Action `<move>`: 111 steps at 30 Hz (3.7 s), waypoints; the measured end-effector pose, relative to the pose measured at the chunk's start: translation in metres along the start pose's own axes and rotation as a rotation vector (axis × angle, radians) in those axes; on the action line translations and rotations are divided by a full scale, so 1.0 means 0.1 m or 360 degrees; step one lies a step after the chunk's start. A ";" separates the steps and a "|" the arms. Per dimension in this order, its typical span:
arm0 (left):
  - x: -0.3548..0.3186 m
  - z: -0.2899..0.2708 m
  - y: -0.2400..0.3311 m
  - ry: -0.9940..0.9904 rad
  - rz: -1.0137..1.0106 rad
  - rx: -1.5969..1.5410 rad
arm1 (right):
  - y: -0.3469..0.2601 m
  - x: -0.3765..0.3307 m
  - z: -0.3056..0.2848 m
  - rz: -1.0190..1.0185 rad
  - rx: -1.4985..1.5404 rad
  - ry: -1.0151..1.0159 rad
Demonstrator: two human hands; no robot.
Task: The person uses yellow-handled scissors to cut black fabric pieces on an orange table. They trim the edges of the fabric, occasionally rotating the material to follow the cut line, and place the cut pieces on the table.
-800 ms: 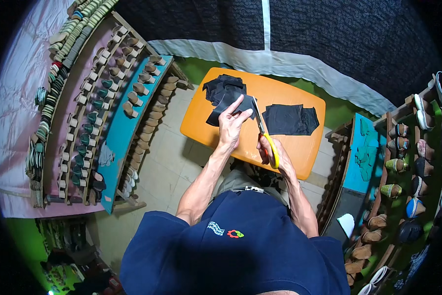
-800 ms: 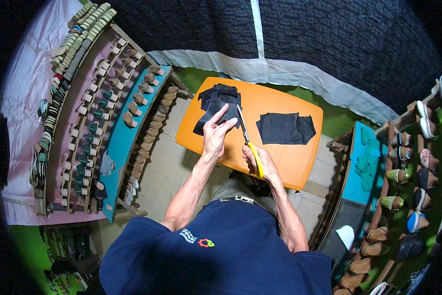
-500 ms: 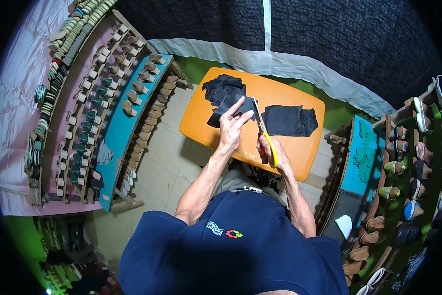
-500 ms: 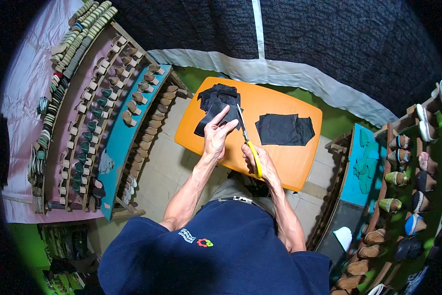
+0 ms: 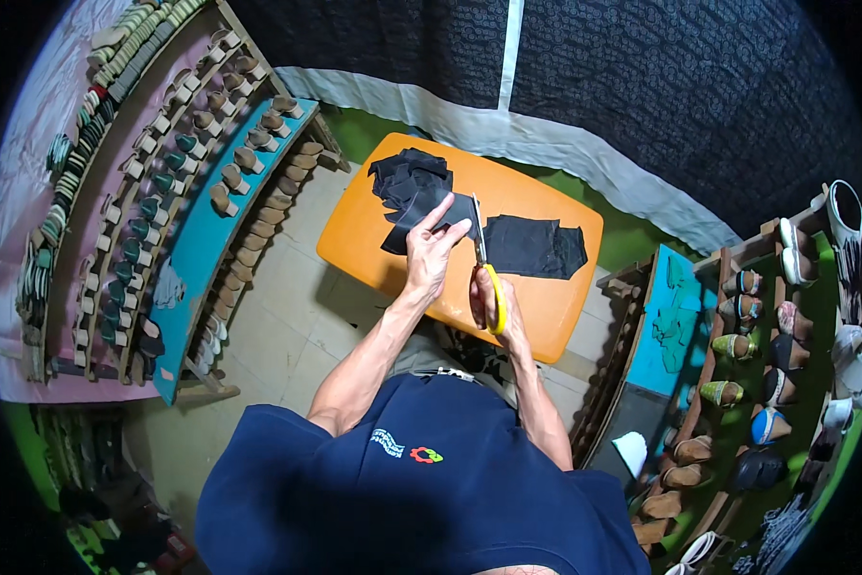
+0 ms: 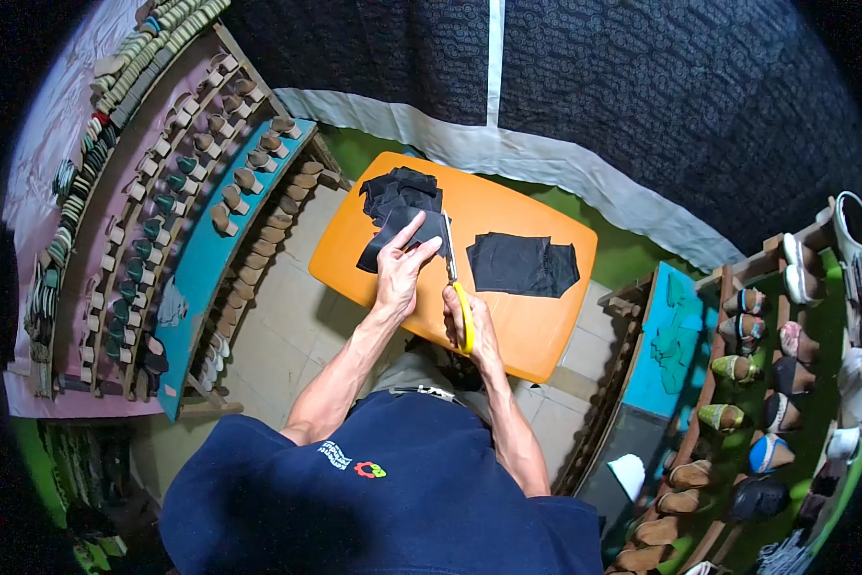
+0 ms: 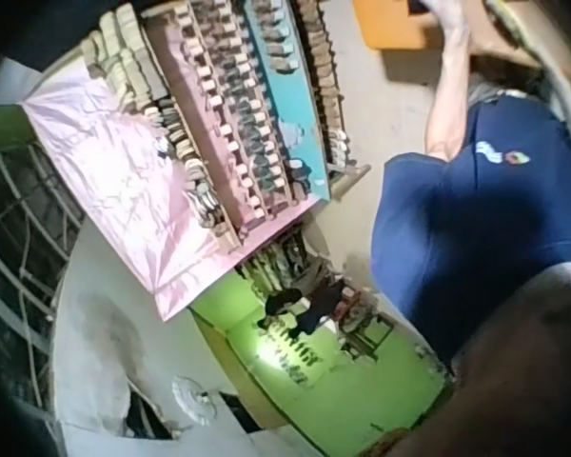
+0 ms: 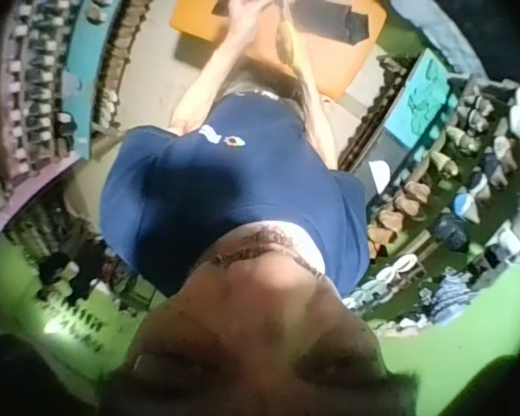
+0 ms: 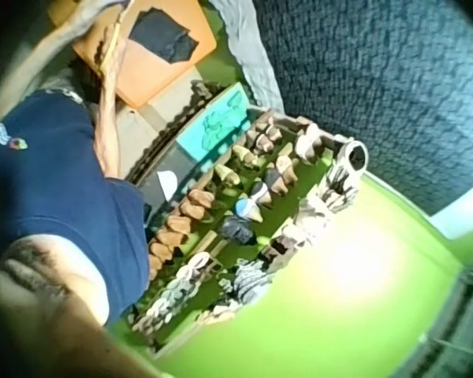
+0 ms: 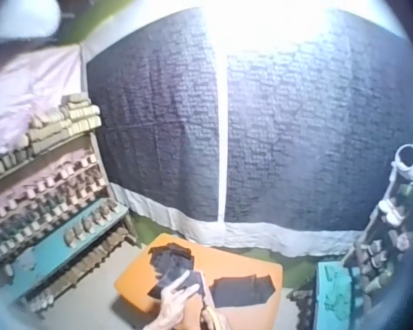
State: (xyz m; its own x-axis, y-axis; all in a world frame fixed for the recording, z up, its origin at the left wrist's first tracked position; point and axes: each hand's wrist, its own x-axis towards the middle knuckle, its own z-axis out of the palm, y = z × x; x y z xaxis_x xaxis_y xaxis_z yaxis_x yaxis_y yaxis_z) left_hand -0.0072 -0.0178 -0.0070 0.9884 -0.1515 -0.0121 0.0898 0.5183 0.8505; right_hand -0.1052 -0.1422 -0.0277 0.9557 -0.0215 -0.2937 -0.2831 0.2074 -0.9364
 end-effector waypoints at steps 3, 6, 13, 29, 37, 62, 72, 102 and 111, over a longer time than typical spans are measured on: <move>-0.02 0.02 -0.05 0.0023 0.0023 0.0013 | 0.04 0.01 0.03 0.0015 0.0064 0.0038; -0.03 0.04 -0.07 0.0036 0.0012 0.0025 | 0.00 -0.01 0.07 0.0009 0.0079 0.0087; 0.03 -0.09 -0.27 0.0191 -0.0058 -0.0014 | 0.10 -0.03 0.17 -0.0041 0.0058 0.0323; -0.03 -0.53 -0.28 -0.0105 -0.0548 0.0305 | 0.47 -0.48 -0.23 0.0282 -0.0020 0.0097; 0.05 -0.63 0.02 -0.0445 -0.0580 0.0482 | 0.62 -0.65 -0.27 0.0210 -0.0283 -0.0139; 0.08 -0.45 0.17 -0.0728 -0.0676 0.0663 | 0.58 -0.64 -0.19 0.0184 -0.0580 0.0031; 0.07 -0.51 0.14 -0.0726 -0.0667 0.0650 | 0.47 -0.66 -0.12 0.0250 -0.0443 0.0083; -0.14 -0.52 -0.06 -0.0593 -0.0674 0.0354 | 0.54 -0.62 -0.14 0.0314 -0.0284 0.0073; -0.15 -0.48 -0.10 -0.0580 -0.0636 0.0359 | 0.65 -0.63 -0.20 0.0346 -0.0275 0.0141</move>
State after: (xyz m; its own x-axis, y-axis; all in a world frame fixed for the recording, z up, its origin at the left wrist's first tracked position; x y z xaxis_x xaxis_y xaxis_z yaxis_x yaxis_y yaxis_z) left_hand -0.0165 0.0196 -0.0405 0.7739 -0.5985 -0.2071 0.3791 0.1757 0.9085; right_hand -0.1852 -0.1472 -0.0743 0.8623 -0.0815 -0.4997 -0.4975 0.0466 -0.8662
